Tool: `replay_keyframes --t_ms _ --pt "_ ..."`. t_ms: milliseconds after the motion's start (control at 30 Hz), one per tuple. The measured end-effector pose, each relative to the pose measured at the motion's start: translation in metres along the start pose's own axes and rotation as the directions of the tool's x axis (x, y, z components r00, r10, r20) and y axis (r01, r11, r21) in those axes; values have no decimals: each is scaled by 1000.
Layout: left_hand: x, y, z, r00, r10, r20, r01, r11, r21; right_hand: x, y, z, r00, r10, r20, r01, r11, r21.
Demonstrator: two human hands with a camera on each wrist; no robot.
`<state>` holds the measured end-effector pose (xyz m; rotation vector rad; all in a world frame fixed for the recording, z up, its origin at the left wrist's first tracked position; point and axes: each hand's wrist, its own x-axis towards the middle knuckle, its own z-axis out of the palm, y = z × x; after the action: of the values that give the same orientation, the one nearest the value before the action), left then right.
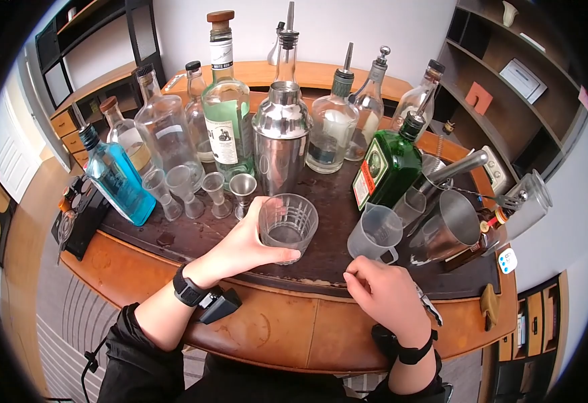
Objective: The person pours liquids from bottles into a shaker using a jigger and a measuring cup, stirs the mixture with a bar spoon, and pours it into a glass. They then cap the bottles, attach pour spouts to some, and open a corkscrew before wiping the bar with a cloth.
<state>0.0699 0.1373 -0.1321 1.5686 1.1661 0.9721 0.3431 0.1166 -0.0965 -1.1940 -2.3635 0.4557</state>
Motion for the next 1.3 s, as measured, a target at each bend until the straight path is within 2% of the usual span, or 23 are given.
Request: replay_keyframes --t_ms 167,867,1300 --pt "1 -4 1 1000 25 9 -24 998 -50 0 0 0 1000 4 3 -4 1000 1" --pt "1 -3 2 999 41 -8 -41 999 -21 -1 1 2 1000 -25 5 25 999 -23" --pt "0 0 4 1000 1 -19 -1 1000 -21 -2 4 4 997 -73 -14 72 997 -11"
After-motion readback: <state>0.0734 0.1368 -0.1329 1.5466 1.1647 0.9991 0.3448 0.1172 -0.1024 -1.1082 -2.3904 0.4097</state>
